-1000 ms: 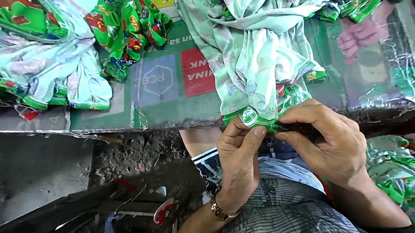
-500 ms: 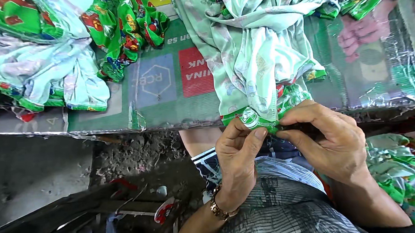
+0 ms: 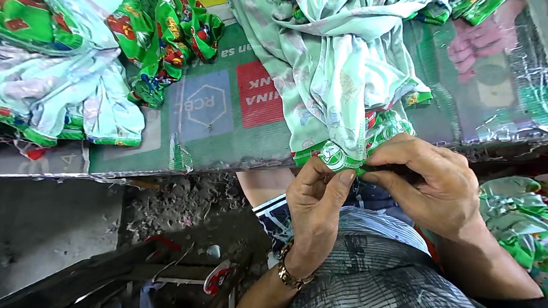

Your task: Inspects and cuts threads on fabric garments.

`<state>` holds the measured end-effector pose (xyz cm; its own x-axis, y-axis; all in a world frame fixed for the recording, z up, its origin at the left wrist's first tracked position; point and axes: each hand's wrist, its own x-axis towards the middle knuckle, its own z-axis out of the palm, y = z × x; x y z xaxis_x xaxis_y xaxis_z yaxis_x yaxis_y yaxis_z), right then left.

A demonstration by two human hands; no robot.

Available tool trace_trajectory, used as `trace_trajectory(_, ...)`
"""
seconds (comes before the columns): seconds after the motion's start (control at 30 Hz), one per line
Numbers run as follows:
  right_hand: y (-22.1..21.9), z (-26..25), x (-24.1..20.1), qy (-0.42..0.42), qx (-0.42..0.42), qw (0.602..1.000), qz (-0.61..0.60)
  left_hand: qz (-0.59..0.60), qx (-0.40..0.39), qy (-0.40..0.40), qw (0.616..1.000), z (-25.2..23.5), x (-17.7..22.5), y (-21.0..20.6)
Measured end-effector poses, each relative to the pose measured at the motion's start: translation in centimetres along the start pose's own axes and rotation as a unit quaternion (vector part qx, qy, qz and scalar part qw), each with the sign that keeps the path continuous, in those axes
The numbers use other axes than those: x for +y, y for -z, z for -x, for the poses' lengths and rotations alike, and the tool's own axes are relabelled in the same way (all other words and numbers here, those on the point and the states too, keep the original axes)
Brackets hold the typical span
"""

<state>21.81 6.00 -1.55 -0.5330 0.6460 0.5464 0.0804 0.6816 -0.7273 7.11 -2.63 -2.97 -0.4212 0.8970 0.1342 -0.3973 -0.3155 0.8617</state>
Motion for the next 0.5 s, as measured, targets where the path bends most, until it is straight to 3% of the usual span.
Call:
trace_trajectory(0.13, -0.1, -0.1, 0.6, -0.044, 0.014, 0.994, -0.104, 0.054, 0.004, 0.028, 0.998, -0.1, 0.0, 0.2)
trace_trajectory(0.33, -1.6, 0.5, 1.3, 0.037, 0.027, 0.998, 0.040, 0.114, 0.014, 0.067, 0.991, -0.1, 0.1, 0.3)
trace_trajectory(0.4, -1.4, 0.4, 1.6, 0.033, 0.015, 0.999, 0.037, 0.058, -0.010, 0.021, 0.998, 0.0, 0.1, 0.3)
trace_trajectory(0.47, -1.3, -0.1, 2.1, 0.050, -0.022, 0.998, 0.042, -0.098, -0.042, -0.081, 0.991, -0.3, 0.8, 0.4)
trace_trajectory(0.5, -1.2, -0.4, 2.5, 0.064, -0.042, 0.996, 0.049, -0.197, -0.049, -0.140, 0.969, -0.4, 1.1, 0.5)
